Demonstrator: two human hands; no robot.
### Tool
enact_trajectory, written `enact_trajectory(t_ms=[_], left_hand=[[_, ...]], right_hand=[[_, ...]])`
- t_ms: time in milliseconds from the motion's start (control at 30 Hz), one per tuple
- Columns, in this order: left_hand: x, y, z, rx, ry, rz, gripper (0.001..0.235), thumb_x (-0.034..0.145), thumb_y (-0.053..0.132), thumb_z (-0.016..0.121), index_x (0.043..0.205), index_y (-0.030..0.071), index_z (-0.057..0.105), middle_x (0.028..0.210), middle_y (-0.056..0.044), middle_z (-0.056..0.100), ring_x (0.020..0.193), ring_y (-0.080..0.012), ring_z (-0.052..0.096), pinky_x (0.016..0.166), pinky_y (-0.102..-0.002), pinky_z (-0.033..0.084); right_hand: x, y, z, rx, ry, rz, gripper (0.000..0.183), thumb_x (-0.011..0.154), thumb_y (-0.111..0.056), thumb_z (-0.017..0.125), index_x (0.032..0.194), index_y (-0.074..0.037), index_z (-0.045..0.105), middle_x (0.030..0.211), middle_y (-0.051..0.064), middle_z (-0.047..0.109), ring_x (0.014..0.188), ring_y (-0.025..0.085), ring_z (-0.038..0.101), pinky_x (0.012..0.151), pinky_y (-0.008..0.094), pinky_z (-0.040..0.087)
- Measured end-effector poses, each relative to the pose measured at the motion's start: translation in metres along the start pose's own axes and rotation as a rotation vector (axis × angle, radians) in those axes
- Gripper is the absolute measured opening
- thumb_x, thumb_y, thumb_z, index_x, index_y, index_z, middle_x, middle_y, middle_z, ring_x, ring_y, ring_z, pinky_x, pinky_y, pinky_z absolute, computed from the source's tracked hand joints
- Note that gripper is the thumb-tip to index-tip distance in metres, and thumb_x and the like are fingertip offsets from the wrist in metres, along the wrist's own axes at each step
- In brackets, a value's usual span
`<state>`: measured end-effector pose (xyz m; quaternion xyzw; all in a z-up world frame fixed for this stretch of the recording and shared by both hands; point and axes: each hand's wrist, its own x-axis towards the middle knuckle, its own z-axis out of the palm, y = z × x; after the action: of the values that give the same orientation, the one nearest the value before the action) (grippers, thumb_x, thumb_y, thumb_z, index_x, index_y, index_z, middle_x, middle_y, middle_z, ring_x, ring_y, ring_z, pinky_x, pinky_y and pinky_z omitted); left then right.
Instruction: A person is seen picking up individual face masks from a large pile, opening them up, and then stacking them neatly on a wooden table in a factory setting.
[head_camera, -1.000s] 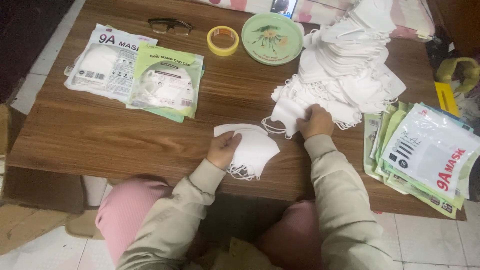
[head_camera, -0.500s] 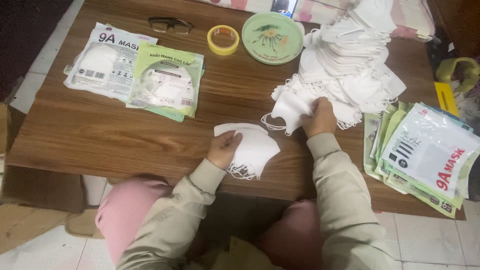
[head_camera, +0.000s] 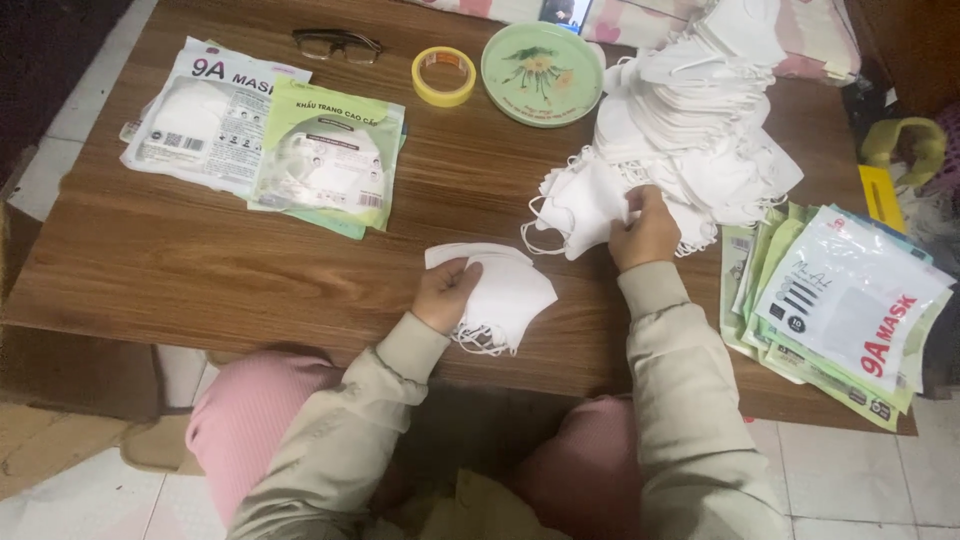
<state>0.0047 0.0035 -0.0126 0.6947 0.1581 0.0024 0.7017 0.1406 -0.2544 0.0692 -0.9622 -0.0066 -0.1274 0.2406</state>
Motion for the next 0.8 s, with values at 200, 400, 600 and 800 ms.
enact_trajectory(t_ms=[200, 400, 600, 800], left_hand=[[-0.009, 0.016, -0.002, -0.052, -0.031, -0.050, 0.038, 0.103, 0.034, 0.065, 0.124, 0.004, 0.073, 0.104, -0.020, 0.077, 0.096, -0.0259, 0.073, 0.081, -0.040, 0.063], [-0.010, 0.019, -0.001, -0.022, -0.036, -0.054, 0.041, 0.102, 0.036, 0.065, 0.125, 0.003, 0.073, 0.105, -0.022, 0.076, 0.099, -0.0286, 0.074, 0.082, -0.042, 0.063], [-0.014, 0.027, 0.000, 0.000, -0.030, -0.112, 0.041, 0.102, 0.036, 0.065, 0.128, 0.005, 0.071, 0.111, -0.021, 0.075, 0.105, -0.0294, 0.073, 0.089, -0.043, 0.062], [-0.007, 0.016, -0.005, 0.052, -0.031, -0.122, 0.045, 0.101, 0.039, 0.065, 0.130, 0.005, 0.071, 0.114, -0.022, 0.075, 0.109, -0.0318, 0.072, 0.091, -0.045, 0.061]], right_hand=[[0.006, 0.020, 0.012, 0.055, 0.051, -0.091, 0.042, 0.081, 0.003, 0.071, 0.117, -0.013, 0.056, 0.095, 0.011, 0.069, 0.090, 0.034, 0.071, 0.086, 0.045, 0.053], [0.006, 0.033, 0.024, 0.031, 0.030, -0.089, 0.035, 0.082, -0.007, 0.072, 0.116, -0.016, 0.064, 0.093, 0.007, 0.073, 0.090, 0.028, 0.072, 0.084, 0.040, 0.055], [0.003, 0.021, 0.013, -0.051, -0.127, 0.093, 0.052, 0.085, -0.026, 0.083, 0.129, -0.011, 0.061, 0.115, 0.011, 0.068, 0.111, 0.028, 0.068, 0.096, 0.044, 0.052], [0.013, 0.038, 0.037, -0.008, -0.036, 0.069, 0.018, 0.088, -0.021, 0.079, 0.103, -0.018, 0.070, 0.092, 0.002, 0.073, 0.093, 0.026, 0.072, 0.085, 0.041, 0.055]])
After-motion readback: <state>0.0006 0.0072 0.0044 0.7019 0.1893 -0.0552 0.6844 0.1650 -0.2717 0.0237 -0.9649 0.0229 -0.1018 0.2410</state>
